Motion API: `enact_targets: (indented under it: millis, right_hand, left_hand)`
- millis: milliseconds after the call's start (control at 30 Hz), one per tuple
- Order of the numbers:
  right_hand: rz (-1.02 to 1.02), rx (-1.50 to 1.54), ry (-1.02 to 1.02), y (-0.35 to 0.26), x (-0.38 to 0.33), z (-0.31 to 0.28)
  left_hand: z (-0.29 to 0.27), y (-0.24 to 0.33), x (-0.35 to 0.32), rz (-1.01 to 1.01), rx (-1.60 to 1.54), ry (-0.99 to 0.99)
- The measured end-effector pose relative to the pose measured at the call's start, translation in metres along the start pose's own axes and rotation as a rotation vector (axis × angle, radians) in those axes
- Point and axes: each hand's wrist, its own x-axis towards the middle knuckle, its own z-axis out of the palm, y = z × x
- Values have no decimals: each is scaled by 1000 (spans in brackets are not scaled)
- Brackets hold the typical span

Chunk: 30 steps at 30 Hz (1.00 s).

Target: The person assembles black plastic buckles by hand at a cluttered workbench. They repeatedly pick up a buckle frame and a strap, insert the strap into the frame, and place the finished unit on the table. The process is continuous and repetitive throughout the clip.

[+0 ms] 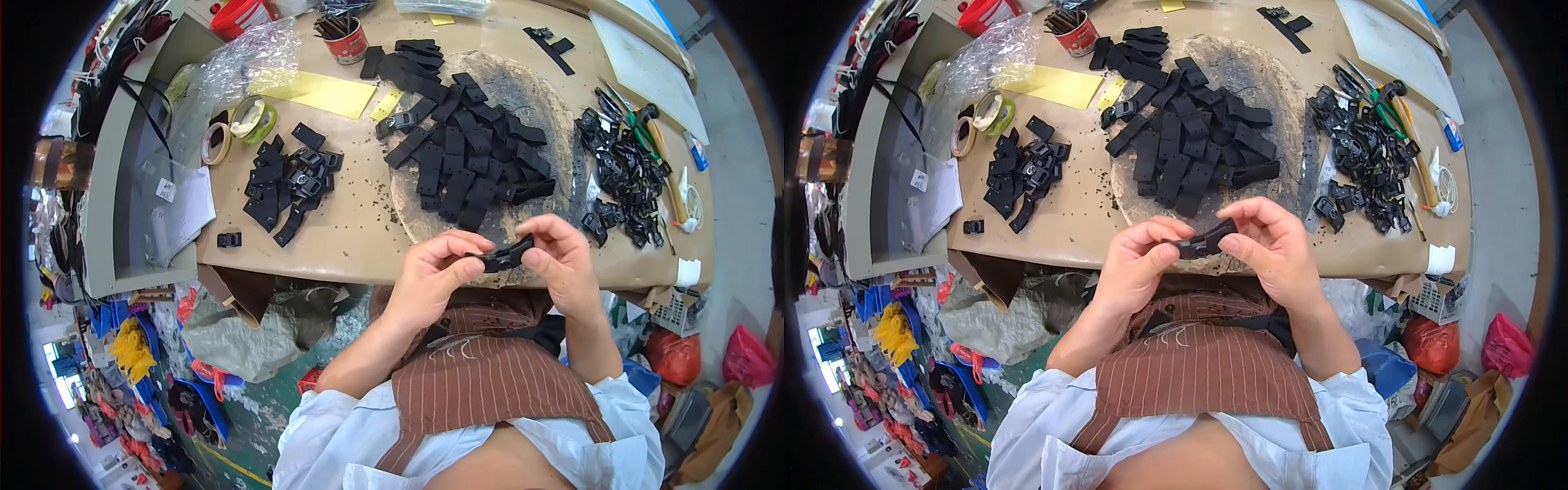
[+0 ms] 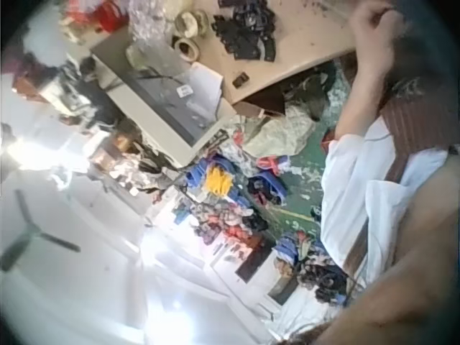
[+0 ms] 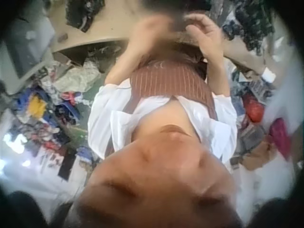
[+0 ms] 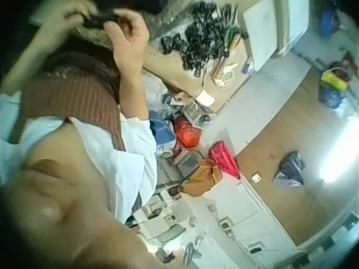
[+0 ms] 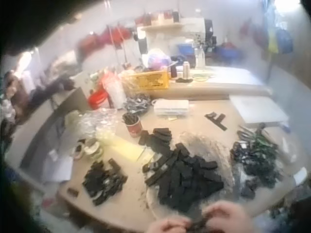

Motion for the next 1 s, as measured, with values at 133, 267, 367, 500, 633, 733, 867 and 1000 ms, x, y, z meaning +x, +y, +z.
enact_targets:
  millis: [133, 267, 367, 500, 633, 733, 867, 1000]
  right_hand:
    - [90, 42, -72, 1, 2, -4]
    - [-11, 51, -46, 9, 2, 6]
    - [-106, -24, -61, 10, -1, 12]
    - [-119, 23, -26, 17, -4, 23]
    - [22, 106, -1, 23, -4, 24]
    - [-95, -307, 26, 14, -5, 4]
    - [-284, -1096, 390, -13, -17, -58]
    - [-160, -1333, 589, -7, -28, -95]
  left_hand:
    - [-1, 2, -8, 194, 261, 7]
    - [-1, -2, -7, 171, 162, 92]
    - [-7, -3, -5, -113, -236, 78]
    - [-17, -6, -5, -208, -421, 39]
    - [-9, 3, -1, 8, -285, 112]
    - [-33, 18, 1, 157, -93, 162]
    - [-117, 78, 6, 317, 54, 405]
    - [-168, 104, 28, 501, 1060, 1003]
